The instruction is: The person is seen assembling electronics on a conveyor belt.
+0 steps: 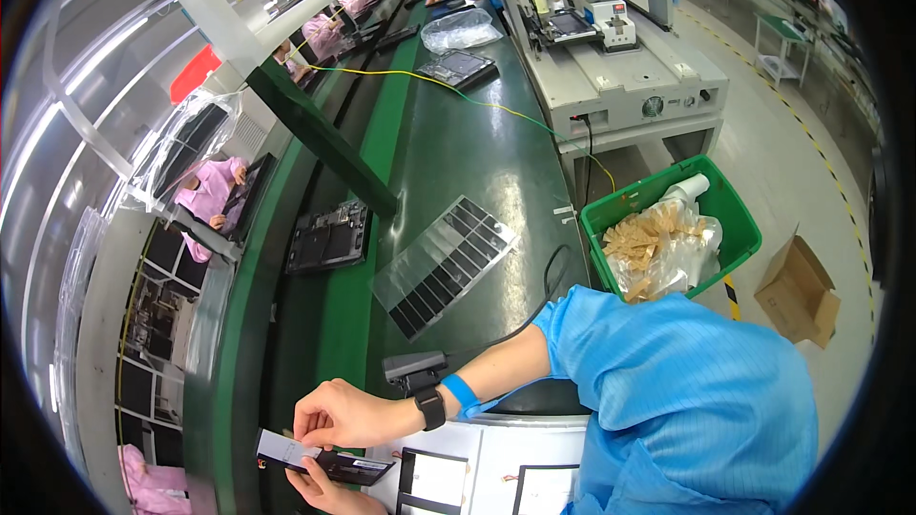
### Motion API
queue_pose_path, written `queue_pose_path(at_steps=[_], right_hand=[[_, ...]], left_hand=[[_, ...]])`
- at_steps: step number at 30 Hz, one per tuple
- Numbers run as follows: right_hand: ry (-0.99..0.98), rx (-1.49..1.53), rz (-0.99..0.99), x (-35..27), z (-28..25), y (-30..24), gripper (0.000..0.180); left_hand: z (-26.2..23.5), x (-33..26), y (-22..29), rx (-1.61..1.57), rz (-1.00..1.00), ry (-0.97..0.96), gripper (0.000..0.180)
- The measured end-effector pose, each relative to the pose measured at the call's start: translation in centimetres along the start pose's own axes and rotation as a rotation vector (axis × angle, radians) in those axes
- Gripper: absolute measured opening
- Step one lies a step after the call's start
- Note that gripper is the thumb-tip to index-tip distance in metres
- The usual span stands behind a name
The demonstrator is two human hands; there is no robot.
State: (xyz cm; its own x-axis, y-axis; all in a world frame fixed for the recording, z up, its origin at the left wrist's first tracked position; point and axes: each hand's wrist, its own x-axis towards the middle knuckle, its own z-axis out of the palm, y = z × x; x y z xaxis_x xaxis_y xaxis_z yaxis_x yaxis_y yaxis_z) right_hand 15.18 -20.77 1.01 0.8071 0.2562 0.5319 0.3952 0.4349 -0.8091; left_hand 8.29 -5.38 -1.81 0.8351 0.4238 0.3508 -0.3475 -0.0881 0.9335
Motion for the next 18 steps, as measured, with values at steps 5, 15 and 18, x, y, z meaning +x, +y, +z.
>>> queue_pose_path(at_steps=[5,15,18], right_hand=[[-0.058,0.061,0.011,-0.3,0.9,-0.5,0.008],[0.102,-0.223,-0.242,2.0,-2.0,2.7,0.011],[-0.106,-0.26,-0.348,-1.2,1.0,0.2,0.013]], left_hand=[[-0.5,-0.3,0.0,0.109,0.134,-0.273,0.059],[-0.5,0.2,0.1,-0.322,0.097,-0.18,0.068],[-0.3,-0.1,-0.7,-0.258,0.07,-0.072,0.059]])
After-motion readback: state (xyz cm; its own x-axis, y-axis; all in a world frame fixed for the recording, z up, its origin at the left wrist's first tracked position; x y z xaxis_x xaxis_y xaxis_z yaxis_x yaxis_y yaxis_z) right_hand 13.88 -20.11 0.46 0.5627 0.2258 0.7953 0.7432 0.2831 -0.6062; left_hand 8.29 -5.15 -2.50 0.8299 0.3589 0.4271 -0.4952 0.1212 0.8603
